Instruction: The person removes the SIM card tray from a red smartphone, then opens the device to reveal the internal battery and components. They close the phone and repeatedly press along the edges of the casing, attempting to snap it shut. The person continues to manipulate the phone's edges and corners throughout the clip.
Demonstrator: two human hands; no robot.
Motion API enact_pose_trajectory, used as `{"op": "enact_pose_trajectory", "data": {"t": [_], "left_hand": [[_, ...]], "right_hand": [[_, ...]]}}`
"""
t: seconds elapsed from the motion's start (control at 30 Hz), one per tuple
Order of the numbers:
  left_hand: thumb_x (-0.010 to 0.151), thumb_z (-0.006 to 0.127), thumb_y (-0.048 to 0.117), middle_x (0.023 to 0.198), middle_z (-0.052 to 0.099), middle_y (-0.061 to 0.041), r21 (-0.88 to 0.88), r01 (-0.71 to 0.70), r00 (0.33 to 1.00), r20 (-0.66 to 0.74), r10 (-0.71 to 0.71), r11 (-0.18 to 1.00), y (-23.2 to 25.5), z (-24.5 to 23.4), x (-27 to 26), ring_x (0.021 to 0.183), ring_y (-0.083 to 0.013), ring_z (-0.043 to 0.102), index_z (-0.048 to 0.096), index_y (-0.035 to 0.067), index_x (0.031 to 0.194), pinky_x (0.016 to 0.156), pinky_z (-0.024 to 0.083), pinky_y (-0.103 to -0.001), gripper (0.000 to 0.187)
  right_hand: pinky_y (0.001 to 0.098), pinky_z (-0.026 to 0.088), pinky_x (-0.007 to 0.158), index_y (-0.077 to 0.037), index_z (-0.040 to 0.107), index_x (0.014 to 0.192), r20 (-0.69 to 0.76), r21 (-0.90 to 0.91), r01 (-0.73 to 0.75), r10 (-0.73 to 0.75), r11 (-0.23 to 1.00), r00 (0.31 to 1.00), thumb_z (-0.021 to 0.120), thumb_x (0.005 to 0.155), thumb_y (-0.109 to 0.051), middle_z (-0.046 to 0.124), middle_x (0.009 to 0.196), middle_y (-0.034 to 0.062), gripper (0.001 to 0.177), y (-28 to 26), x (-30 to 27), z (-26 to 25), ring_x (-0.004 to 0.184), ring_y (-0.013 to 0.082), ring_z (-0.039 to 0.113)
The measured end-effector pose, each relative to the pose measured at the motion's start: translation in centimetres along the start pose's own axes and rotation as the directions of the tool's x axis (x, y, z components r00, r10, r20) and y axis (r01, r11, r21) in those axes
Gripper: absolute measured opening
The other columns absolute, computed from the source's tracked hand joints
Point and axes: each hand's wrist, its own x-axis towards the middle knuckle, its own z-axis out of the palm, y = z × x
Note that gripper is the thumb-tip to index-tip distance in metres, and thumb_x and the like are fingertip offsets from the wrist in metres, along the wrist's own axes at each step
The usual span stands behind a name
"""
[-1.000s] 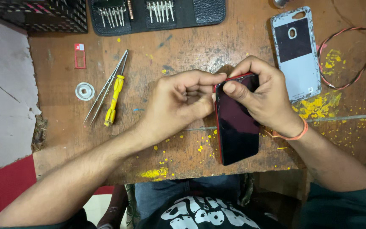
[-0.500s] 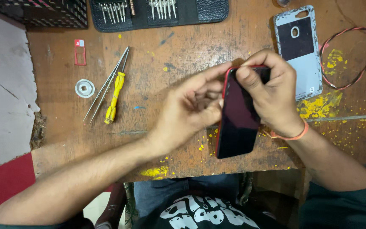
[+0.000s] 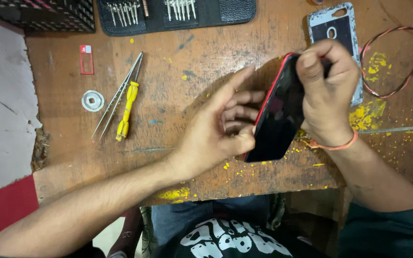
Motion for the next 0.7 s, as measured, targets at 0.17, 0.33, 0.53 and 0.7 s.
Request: {"op": "enact_pose_trajectory", "data": {"t": [0.17,0.33,0.53,0.7], "left_hand": [[0.086,0.072,-0.006,0.118,0.071,-0.010,0.192,0.050,0.998,0.023,-0.056,0.980,0.0,0.3,-0.4,0.104,-0.0136,0.071,0.028,0.014,0.164,0.096,0.060,-0.029,0.092],[0.087,0.072,-0.001,0.102,0.076,-0.003,0.315,0.073,0.995,0.037,-0.089,0.946,0.0,0.2,-0.2,0.093,-0.0096,0.074,0.048,0.008,0.149,0.087,0.066,-0.025,0.067],[0.094,0.068,0.007,0.100,0.079,-0.006,0.262,0.196,0.958,0.157,-0.241,0.945,-0.1,-0.2,0.1,0.092,-0.0103,0.078,0.068,0.002,0.125,0.083,0.063,-0.026,0.031],[0.097,0.066,0.006,0.100,0.080,-0.007,0.187,0.156,0.969,0.162,-0.187,0.970,-0.2,0.2,-0.1,0.095,-0.0125,0.079,0.068,-0.001,0.122,0.086,0.066,-0.025,0.026]], "right_hand": [[0.0208,0.049,0.082,-0.009,0.054,0.099,-0.062,0.131,0.038,-0.030,0.991,0.998,0.077,0.104,-0.039,0.054,0.093,-0.0072,0.038,-0.1,0.6,-1.0,0.080,0.0024,0.049],[0.0184,0.027,0.069,-0.003,0.056,0.098,-0.137,-0.022,0.120,-0.122,0.993,0.983,0.075,0.113,-0.041,0.049,0.087,-0.0049,0.045,0.1,1.0,-2.2,0.076,0.0029,0.034],[0.0184,0.026,0.069,-0.003,0.056,0.100,-0.168,-0.011,0.135,-0.135,0.991,0.976,0.076,0.112,-0.041,0.047,0.086,-0.0057,0.044,0.8,1.0,-2.8,0.075,0.0029,0.034],[0.0183,0.029,0.072,-0.003,0.055,0.103,-0.136,-0.002,0.141,-0.139,0.990,0.981,0.075,0.115,-0.041,0.049,0.089,-0.0042,0.045,0.5,1.0,-2.9,0.078,0.0035,0.037]]}}
